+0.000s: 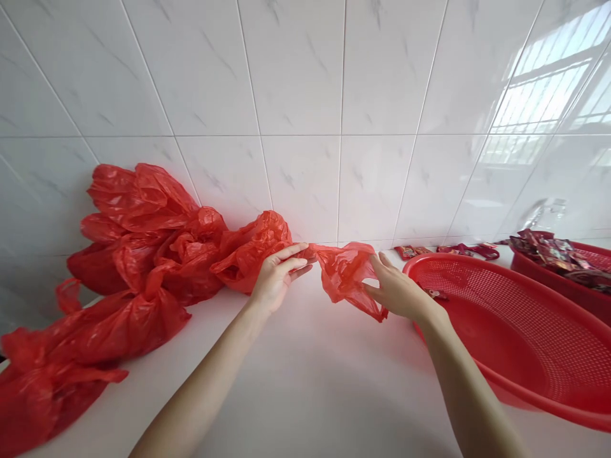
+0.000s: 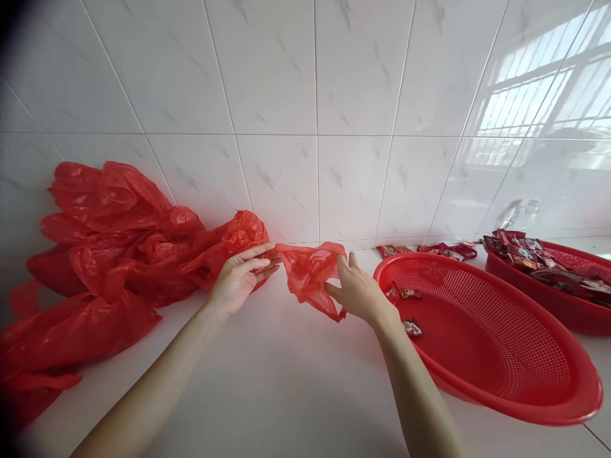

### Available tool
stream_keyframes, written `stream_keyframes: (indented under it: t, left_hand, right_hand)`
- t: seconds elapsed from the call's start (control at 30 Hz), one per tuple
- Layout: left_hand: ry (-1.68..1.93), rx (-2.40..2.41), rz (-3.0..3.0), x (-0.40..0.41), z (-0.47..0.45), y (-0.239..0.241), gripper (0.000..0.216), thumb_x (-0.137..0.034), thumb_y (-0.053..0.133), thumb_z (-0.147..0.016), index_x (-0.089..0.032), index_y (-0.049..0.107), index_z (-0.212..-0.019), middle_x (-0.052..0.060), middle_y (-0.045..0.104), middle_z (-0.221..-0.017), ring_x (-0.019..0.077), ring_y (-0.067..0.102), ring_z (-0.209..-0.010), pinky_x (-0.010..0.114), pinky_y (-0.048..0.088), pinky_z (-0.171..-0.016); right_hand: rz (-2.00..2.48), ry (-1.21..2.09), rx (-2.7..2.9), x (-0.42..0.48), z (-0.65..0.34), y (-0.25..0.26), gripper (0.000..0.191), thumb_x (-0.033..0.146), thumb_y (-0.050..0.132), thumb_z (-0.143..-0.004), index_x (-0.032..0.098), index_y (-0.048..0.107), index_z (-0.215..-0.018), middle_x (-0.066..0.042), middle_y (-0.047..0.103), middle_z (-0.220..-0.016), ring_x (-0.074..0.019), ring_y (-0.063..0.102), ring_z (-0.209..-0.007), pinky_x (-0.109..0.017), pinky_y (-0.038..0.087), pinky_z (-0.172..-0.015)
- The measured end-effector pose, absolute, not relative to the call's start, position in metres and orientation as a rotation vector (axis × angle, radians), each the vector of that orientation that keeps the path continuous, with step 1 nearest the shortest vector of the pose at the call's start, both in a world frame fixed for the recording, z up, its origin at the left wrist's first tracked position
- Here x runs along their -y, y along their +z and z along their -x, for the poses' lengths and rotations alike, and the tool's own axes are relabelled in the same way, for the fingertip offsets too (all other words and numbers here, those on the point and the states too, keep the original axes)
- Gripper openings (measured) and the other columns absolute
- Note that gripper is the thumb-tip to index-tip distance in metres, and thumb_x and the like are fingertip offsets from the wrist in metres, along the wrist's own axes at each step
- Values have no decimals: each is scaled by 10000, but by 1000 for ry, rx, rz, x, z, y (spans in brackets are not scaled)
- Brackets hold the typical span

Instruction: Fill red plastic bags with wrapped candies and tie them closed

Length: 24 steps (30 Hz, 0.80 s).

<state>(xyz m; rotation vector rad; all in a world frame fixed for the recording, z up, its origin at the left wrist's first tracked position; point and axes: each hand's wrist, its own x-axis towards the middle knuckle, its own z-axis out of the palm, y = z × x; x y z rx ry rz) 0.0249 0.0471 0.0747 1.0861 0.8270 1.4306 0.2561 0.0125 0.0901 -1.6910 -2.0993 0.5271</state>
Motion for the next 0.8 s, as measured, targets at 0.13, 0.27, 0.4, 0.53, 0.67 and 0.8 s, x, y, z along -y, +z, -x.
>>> stream_keyframes:
  t: [0.13, 0.27, 0.4, 0.53, 0.67, 0.8]
  left_hand:
    - [1310, -882, -1203, -43, -19, 81, 323, -196, 788, -625, -180, 791, -947, 62, 779, -927, 256, 741, -941, 466, 509, -1030]
    - [1076, -916, -1425, -37, -14, 85, 324, -227, 766, -682, -211, 793, -1005, 69, 786, -976, 268, 741, -936, 472, 502, -1026]
    - [862, -941, -1663, -30, -11, 88, 349, -252, 741, -757, -268, 776, -1104, 51, 787, -930, 278, 722, -1002, 455, 493, -1021]
    - [599, -905, -1858, -22, -9, 95, 214, -356, 669, -861, -279, 801, -1011, 46, 784, -955, 264, 707, -1019, 412, 484, -1018]
    - [431, -886, -2003, -17, -2, 104, 276, -434, 623, -893, -255, 807, -792, 46, 777, -875, 262, 709, -934, 377, 509, -936]
    - [682, -1098, -1994, -16, 1, 105, 214, -431, 693, -832, -251, 806, -863, 50, 781, -959, 282, 702, -976, 372, 521, -906]
  right_hand:
    - [1363, 670, 1924, -9, -256, 94, 121, 274, 400, -911, 247, 490, -986, -79, 594, -1085, -244, 583, -1006, -392, 493, -834]
    - [1266, 839, 1725, -5, -254, 102, 65, 293, 409, -871, 261, 460, -896, -32, 593, -1003, -224, 564, -977, -394, 497, -871]
    - [1194, 789, 1611, -4, -251, 102, 221, 395, 536, -838, 269, 492, -1014, -27, 617, -957, -241, 595, -906, -381, 516, -780]
    - [1297, 481, 1476, -12, -245, 93, 448, 409, 613, -783, 250, 487, -1183, -60, 618, -957, -261, 590, -830, -404, 510, -684]
    - [1313, 426, 1415, -17, -245, 86, 533, 294, 550, -763, 249, 465, -1287, -29, 586, -835, -222, 548, -689, -370, 479, -594]
    - [1476, 333, 1494, -12, -249, 90, 620, 209, 509, -711, 230, 476, -1329, -53, 591, -868, -234, 541, -697, -371, 461, -596]
